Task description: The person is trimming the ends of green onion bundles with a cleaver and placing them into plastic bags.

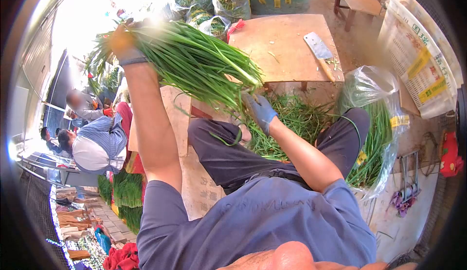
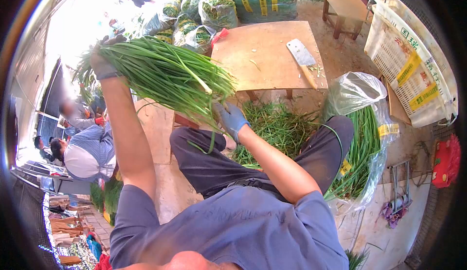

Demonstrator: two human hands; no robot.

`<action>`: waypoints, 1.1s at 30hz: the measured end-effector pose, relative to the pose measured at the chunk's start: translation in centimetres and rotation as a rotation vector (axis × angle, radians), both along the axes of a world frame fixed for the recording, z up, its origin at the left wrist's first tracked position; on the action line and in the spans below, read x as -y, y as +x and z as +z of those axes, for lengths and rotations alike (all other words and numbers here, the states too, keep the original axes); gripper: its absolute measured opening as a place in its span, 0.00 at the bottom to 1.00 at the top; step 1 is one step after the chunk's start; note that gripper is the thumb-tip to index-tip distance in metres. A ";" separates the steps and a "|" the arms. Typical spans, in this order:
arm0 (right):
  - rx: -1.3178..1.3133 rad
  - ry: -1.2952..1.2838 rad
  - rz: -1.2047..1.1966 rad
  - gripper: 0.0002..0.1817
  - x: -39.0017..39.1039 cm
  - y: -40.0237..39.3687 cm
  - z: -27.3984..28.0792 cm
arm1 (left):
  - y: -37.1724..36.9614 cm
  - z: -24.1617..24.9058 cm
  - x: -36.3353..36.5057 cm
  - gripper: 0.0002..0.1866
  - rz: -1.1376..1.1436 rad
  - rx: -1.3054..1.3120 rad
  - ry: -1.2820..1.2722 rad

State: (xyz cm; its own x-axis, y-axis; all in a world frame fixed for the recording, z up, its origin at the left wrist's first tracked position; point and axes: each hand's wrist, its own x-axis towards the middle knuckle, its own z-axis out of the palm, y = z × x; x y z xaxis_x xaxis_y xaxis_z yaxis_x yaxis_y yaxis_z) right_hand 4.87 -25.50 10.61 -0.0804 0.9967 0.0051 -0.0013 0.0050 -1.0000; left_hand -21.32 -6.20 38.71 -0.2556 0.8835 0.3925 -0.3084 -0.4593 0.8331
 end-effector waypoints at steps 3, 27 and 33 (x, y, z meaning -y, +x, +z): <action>0.275 0.219 0.183 0.22 -2.0 -0.1 -0.4 | -0.4 -0.5 -0.6 0.18 -0.022 0.057 0.011; 0.162 0.105 0.080 0.23 6.9 21.2 -10.2 | -0.2 -3.4 0.7 0.20 -0.252 0.174 -0.036; 0.633 0.136 0.143 0.29 8.9 9.5 -1.0 | 1.3 -2.7 2.2 0.13 -0.110 0.173 -0.019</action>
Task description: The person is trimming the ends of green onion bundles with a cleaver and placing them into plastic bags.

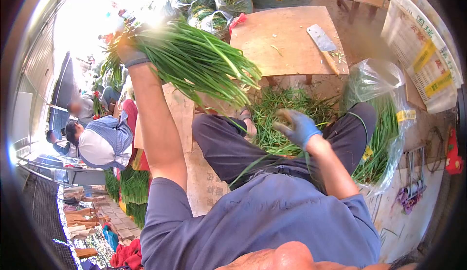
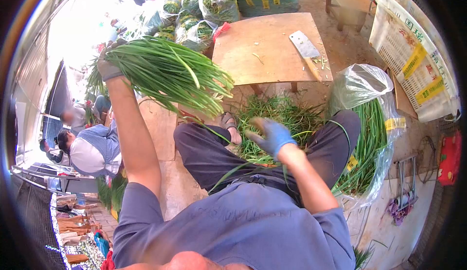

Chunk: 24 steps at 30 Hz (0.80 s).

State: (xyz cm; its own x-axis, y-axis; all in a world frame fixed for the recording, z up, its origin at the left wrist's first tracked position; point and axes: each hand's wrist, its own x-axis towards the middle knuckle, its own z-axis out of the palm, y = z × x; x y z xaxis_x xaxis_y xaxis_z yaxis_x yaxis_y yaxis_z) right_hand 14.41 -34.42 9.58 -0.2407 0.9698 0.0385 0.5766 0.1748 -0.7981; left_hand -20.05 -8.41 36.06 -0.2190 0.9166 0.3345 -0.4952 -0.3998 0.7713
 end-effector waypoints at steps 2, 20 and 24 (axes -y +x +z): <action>-0.567 -0.030 -0.150 0.29 -0.5 -4.2 0.7 | 0.6 0.4 0.2 0.12 -0.006 0.010 0.017; -0.706 0.067 -0.074 0.18 -10.5 -3.9 7.8 | 4.9 -0.1 1.6 0.17 -0.406 -0.062 0.085; -1.046 -0.013 -0.387 0.16 -7.8 0.5 4.1 | 5.7 -0.5 2.2 0.21 -0.032 -0.008 -0.036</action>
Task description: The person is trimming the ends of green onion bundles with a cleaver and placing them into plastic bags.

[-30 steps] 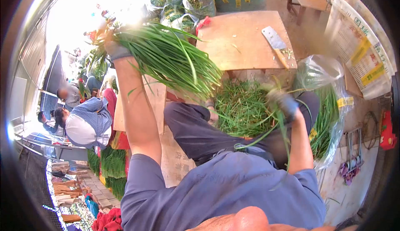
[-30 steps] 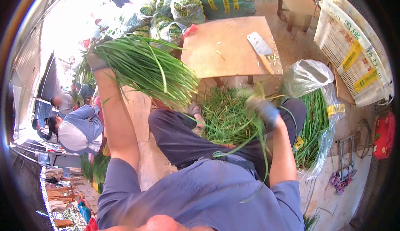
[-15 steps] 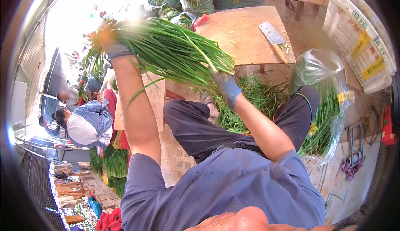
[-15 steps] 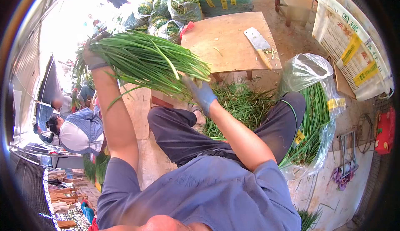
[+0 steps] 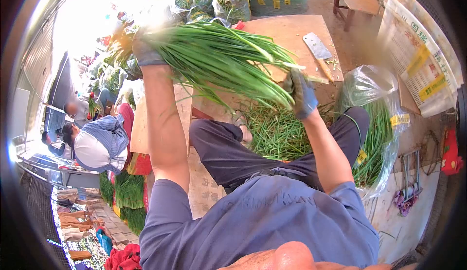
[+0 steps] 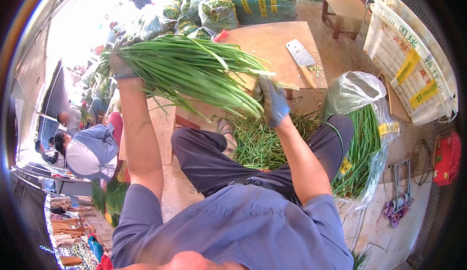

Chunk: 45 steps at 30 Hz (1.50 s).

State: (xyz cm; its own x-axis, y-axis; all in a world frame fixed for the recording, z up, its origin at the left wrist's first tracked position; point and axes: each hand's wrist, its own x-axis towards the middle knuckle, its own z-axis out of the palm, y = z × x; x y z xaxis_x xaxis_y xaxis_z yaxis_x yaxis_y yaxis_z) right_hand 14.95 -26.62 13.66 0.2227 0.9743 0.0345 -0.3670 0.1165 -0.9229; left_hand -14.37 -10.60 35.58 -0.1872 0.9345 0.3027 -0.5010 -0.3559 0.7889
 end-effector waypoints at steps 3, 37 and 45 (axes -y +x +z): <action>-0.247 -0.069 -0.038 0.18 3.3 1.7 -2.4 | -4.1 -1.0 -3.7 0.22 -0.202 0.143 0.063; -1.253 0.032 0.656 0.05 -2.6 -7.6 1.4 | -1.3 0.7 2.5 0.13 -0.192 -0.003 0.051; -1.076 0.263 0.484 0.11 3.3 -2.7 2.2 | -3.4 -2.6 -0.6 0.13 -0.343 0.075 0.137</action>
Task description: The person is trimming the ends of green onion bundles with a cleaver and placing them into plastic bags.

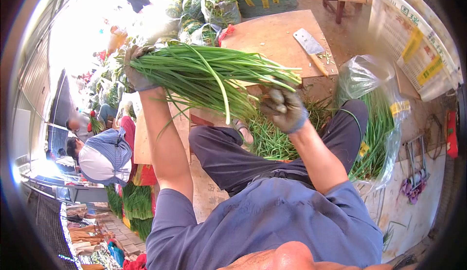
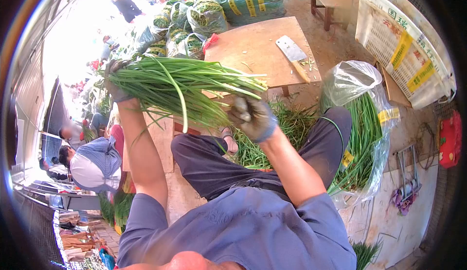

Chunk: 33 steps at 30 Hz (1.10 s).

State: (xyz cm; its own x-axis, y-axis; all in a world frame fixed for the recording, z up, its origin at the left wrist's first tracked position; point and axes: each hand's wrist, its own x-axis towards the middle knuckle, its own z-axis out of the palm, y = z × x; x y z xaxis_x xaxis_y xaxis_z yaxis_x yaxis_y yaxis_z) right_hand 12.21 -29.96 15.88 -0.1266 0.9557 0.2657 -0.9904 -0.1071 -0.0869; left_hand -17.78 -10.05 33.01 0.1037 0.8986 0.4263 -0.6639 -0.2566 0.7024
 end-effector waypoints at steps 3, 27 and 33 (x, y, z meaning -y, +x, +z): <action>0.021 -0.040 -0.196 0.09 2.3 5.2 -1.3 | -1.4 -1.4 -1.4 0.15 -0.147 0.020 0.145; 1.823 0.147 -1.016 0.20 0.1 0.0 2.8 | -1.0 2.0 -0.5 0.17 0.645 -0.518 0.449; 0.986 0.009 -0.533 0.17 -4.8 -2.5 2.6 | 0.4 2.5 0.5 0.13 -0.081 -0.009 0.235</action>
State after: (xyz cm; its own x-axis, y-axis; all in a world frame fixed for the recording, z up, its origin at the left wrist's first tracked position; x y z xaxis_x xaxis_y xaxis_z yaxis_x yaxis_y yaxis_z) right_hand 9.67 -25.13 18.44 0.1394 0.9492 0.2822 -0.4072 0.3147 -0.8574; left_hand -17.39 -10.57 35.50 0.1766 0.7636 0.6211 -0.6828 -0.3595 0.6361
